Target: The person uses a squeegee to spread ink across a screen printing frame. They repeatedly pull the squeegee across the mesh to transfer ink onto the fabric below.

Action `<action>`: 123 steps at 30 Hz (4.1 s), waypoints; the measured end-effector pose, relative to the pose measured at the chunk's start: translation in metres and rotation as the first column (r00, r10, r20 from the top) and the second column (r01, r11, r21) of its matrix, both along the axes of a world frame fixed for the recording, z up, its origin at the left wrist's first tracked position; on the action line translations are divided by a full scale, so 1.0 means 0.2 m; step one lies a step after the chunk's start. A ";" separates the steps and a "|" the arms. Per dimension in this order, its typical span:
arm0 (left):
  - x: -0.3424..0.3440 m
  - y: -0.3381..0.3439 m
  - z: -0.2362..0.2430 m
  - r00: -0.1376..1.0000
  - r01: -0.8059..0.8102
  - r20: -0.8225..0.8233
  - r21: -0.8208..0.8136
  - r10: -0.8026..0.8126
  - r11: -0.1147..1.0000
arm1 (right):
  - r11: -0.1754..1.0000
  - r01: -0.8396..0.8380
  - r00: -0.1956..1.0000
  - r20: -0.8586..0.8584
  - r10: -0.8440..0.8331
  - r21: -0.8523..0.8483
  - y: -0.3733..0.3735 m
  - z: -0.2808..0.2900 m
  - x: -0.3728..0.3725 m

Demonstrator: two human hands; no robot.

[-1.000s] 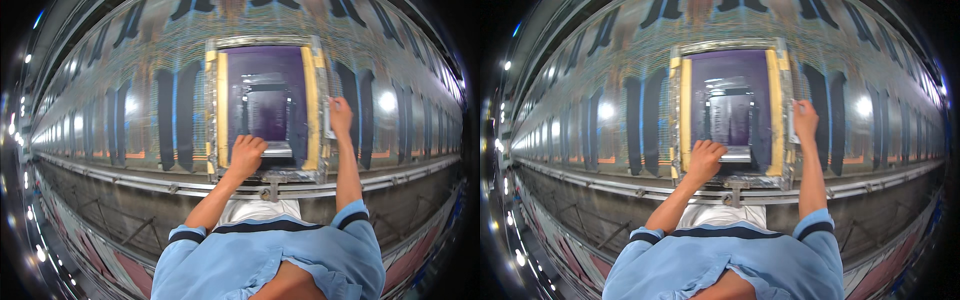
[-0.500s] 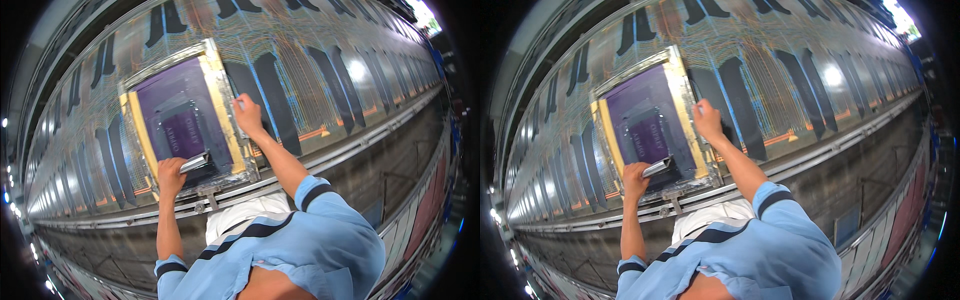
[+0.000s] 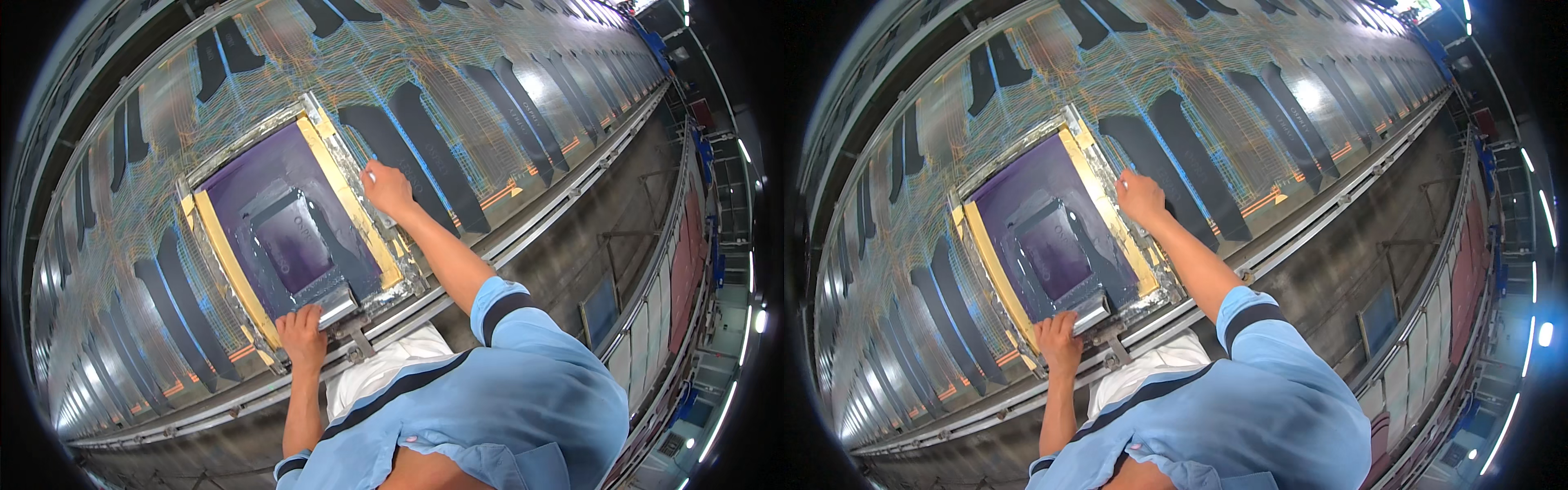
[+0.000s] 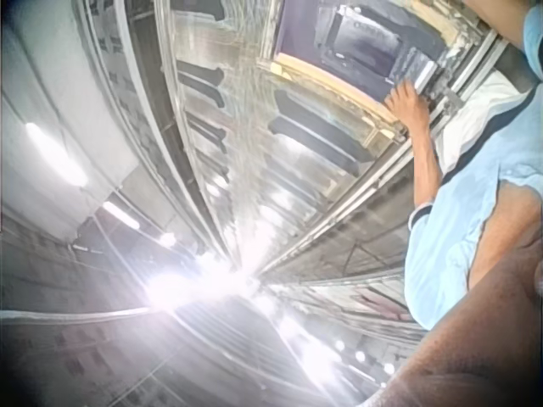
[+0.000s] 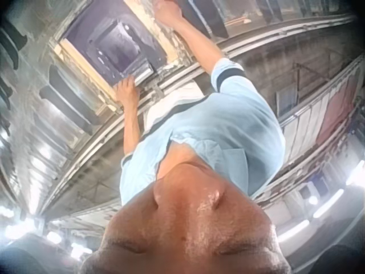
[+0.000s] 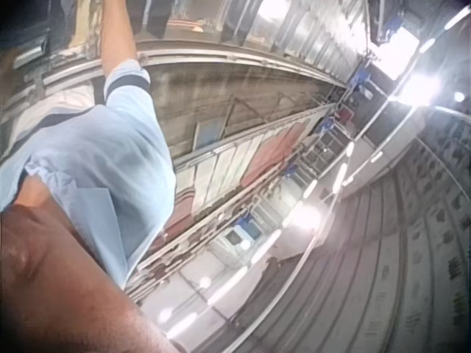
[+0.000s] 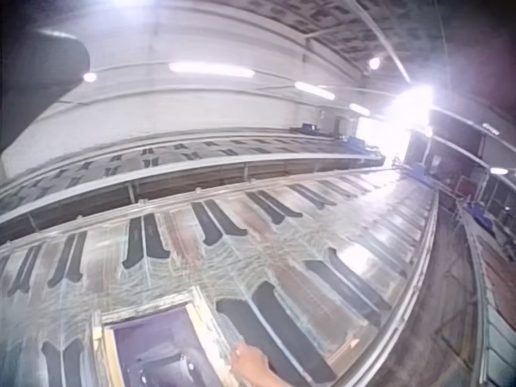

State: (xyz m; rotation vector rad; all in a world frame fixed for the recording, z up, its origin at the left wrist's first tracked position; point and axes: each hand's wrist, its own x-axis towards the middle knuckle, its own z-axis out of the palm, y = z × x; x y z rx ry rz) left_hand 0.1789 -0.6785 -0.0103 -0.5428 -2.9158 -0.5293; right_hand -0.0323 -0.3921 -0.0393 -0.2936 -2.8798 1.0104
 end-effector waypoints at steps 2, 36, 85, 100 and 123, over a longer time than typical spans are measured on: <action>-0.22 -0.03 0.01 0.999 -0.011 -0.051 -0.034 0.009 0.999 | 0.946 -0.122 0.972 -0.156 0.175 0.301 -0.02 0.00 -0.01; -1.26 -0.26 0.03 0.991 0.028 0.132 0.071 -0.037 0.997 | 0.616 -0.748 0.620 -0.072 0.781 0.247 -0.65 0.08 -0.38; 0.02 -1.13 0.16 0.990 -0.129 0.075 0.094 0.122 0.987 | 0.938 -0.059 0.989 -0.145 0.010 -0.341 -1.15 0.04 0.23; 0.29 -1.21 0.09 1.000 -0.005 -0.023 -0.001 0.005 1.000 | 0.965 -0.069 0.997 -0.049 0.058 -0.254 -0.94 0.07 0.54; -0.07 -1.22 0.07 0.998 0.027 -0.050 0.040 -0.025 0.999 | 0.960 0.269 0.938 -0.250 -0.242 0.079 0.09 0.11 1.43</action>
